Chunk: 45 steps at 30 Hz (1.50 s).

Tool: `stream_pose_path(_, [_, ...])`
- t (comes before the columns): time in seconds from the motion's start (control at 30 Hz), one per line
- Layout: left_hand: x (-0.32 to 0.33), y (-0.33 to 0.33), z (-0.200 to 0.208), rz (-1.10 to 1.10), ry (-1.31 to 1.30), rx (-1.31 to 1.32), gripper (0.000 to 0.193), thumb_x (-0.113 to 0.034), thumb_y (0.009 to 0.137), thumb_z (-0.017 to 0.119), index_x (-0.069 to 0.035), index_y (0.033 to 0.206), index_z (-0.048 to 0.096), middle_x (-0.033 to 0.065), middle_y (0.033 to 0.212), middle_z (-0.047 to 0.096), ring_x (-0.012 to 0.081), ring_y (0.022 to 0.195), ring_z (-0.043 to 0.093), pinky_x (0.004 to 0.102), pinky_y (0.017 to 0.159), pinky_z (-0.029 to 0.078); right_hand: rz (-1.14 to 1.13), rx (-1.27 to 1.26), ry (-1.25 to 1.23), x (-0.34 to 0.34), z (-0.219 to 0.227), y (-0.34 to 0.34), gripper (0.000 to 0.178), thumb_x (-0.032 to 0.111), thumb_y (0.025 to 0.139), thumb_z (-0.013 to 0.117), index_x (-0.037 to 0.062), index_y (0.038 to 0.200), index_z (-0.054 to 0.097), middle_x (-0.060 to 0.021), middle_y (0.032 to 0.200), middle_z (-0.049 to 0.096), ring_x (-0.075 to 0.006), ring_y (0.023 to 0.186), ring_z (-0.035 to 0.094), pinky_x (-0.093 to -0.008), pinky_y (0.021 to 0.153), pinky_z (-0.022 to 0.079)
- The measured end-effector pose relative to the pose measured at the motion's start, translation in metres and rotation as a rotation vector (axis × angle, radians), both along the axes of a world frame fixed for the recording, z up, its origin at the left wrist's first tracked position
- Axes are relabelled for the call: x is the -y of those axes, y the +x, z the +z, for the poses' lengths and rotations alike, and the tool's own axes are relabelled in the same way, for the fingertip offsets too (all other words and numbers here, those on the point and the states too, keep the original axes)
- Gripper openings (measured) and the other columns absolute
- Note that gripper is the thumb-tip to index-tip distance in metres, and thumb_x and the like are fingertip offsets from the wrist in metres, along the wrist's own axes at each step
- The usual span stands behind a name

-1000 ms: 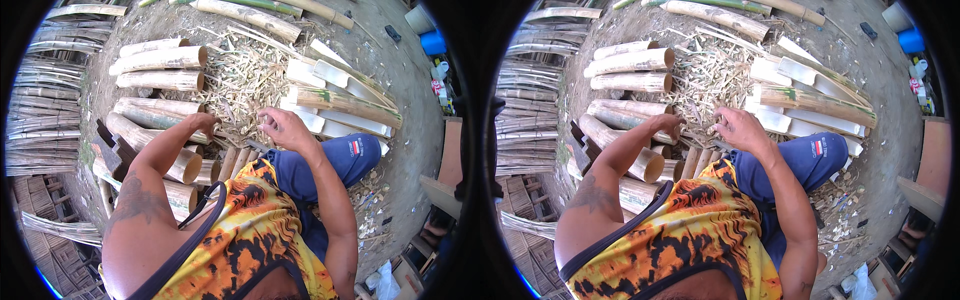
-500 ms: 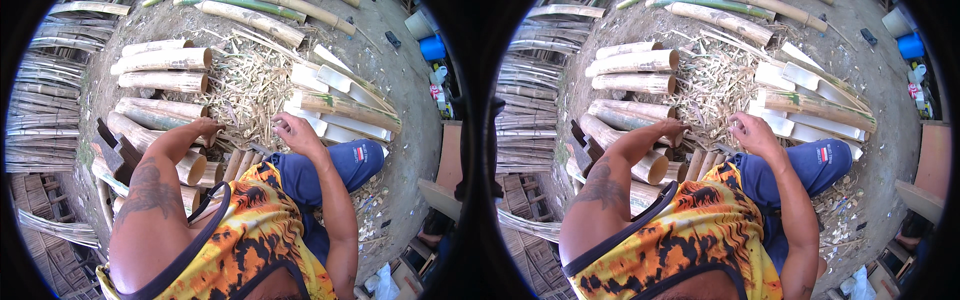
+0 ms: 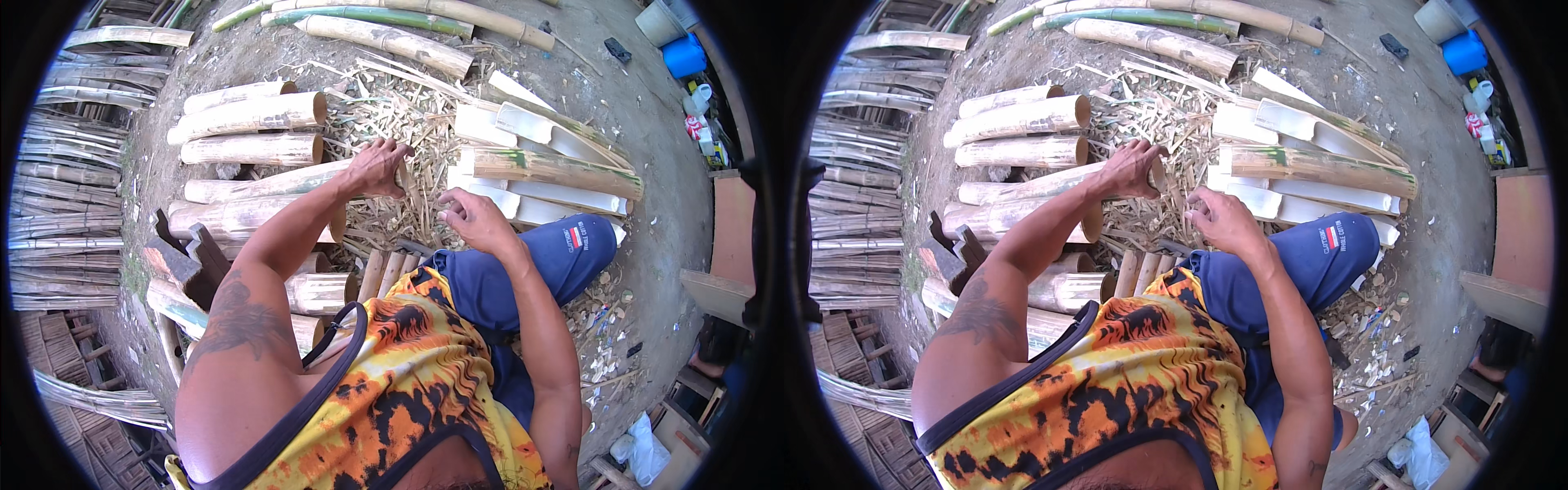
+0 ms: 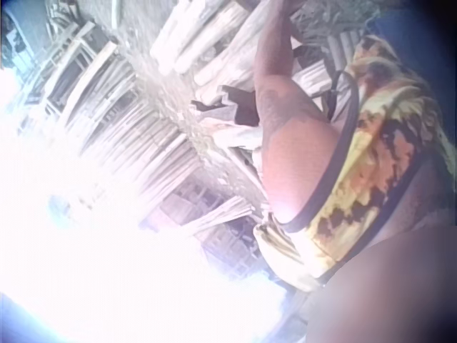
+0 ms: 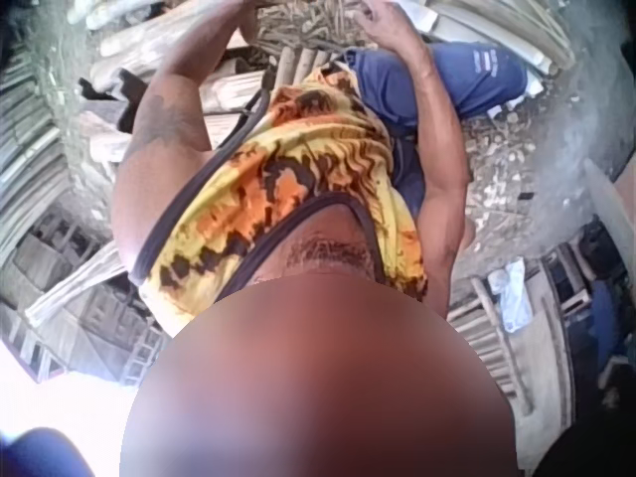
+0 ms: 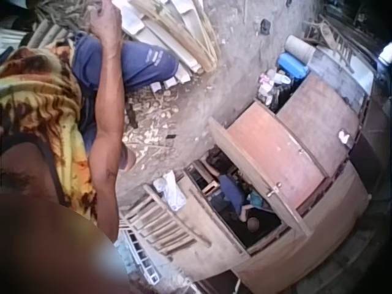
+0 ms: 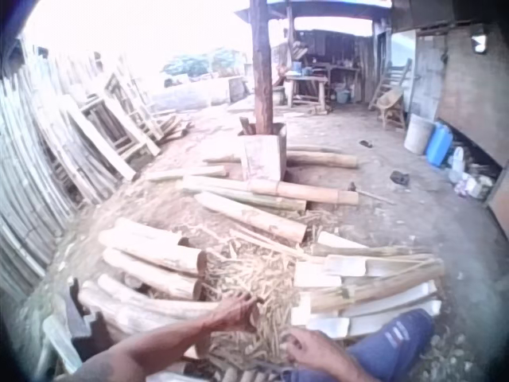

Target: The person sits cross-legged and uses a knife and a wooden mallet to split bamboo sections into flat planks. They repeatedly position the knife along the bamboo, strike it with the mallet, and separate the resulting pieces, stacking them nearby.

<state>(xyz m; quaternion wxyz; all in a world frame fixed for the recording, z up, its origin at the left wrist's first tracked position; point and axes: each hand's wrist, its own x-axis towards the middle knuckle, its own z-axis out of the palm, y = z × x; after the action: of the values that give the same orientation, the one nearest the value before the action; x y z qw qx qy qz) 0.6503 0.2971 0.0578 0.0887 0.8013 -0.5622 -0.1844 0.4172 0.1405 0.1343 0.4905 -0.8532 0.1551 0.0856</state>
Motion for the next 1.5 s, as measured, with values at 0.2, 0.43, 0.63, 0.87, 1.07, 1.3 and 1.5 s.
stream_pose_path(0.2, [0.001, -0.012, -0.007, -0.008, -0.049, -0.007, 0.09, -0.041, 0.06, 0.085, -0.018, 0.14, 0.052, 0.0189, 0.119, 0.057, 0.0395, 0.114, 0.055, 0.0525, 0.095, 0.051, -0.067, -0.054, -0.004, 0.006, -0.009, -0.008, 0.03, 0.023, 0.093, 0.069, 0.0053, 0.117, 0.067, -0.0135, 0.084, 0.073, -0.0268, 0.073, 0.068, -0.0392, 0.071, 0.053])
stream_pose_path(0.43, [0.005, -0.016, 0.001, 0.057, -0.011, 0.014, 0.093, -0.043, 0.06, 0.088, -0.017, 0.141, 0.052, 0.0213, 0.118, 0.056, 0.0403, 0.114, 0.053, 0.0507, 0.099, 0.048, 0.005, -0.041, 0.043, -0.007, -0.02, 0.0, 0.029, 0.023, 0.094, 0.069, 0.0054, 0.117, 0.066, -0.0135, 0.082, 0.073, -0.0269, 0.074, 0.069, -0.0393, 0.071, 0.053])
stream_pose_path(0.63, [0.009, -0.024, -0.003, 0.063, -0.008, 0.017, 0.093, -0.042, 0.06, 0.088, -0.017, 0.142, 0.051, 0.0202, 0.121, 0.055, 0.0389, 0.115, 0.052, 0.0504, 0.101, 0.047, -0.038, -0.061, 0.021, 0.001, -0.017, -0.004, 0.028, 0.024, 0.094, 0.069, 0.005, 0.115, 0.066, -0.0142, 0.083, 0.073, -0.0267, 0.075, 0.07, -0.0391, 0.072, 0.053])
stream_pose_path(0.87, [0.018, -0.029, 0.0, 0.104, -0.095, 0.054, 0.086, -0.039, 0.061, 0.087, -0.018, 0.137, 0.054, 0.0178, 0.122, 0.054, 0.0381, 0.116, 0.052, 0.0506, 0.1, 0.047, -0.086, -0.065, 0.008, -0.001, -0.031, -0.004, 0.032, 0.025, 0.094, 0.07, 0.0051, 0.118, 0.065, -0.0161, 0.088, 0.074, -0.0275, 0.082, 0.072, -0.0393, 0.075, 0.055])
stream_pose_path(1.07, [0.024, -0.03, 0.008, 0.143, -0.132, 0.084, 0.084, -0.038, 0.061, 0.087, -0.018, 0.137, 0.055, 0.0175, 0.121, 0.055, 0.038, 0.116, 0.052, 0.0501, 0.099, 0.047, -0.169, -0.054, 0.013, 0.001, -0.053, -0.003, 0.038, 0.026, 0.096, 0.069, 0.0047, 0.126, 0.062, -0.0154, 0.097, 0.074, -0.0234, 0.086, 0.071, -0.0376, 0.079, 0.056])
stream_pose_path(1.3, [0.037, -0.047, 0.027, 0.106, -0.235, 0.045, 0.089, -0.04, 0.062, 0.089, -0.018, 0.14, 0.052, 0.0172, 0.117, 0.056, 0.0378, 0.114, 0.054, 0.0497, 0.098, 0.048, -0.361, -0.031, 0.006, 0.006, -0.065, 0.008, 0.058, 0.045, 0.098, 0.066, 0.0016, 0.136, 0.054, -0.0237, 0.106, 0.073, -0.034, 0.102, 0.072, -0.0404, 0.089, 0.055])
stream_pose_path(1.5, [0.049, -0.068, 0.042, 0.075, -0.309, 0.003, 0.095, -0.037, 0.061, 0.089, -0.018, 0.145, 0.048, 0.0165, 0.114, 0.057, 0.0383, 0.108, 0.054, 0.0495, 0.094, 0.049, -0.639, -0.048, 0.67, 0.001, -0.053, 0.02, 0.102, 0.062, 0.091, 0.07, 0.0049, 0.16, 0.021, -0.0274, 0.158, 0.034, -0.0415, 0.14, 0.044, -0.053, 0.105, 0.049])
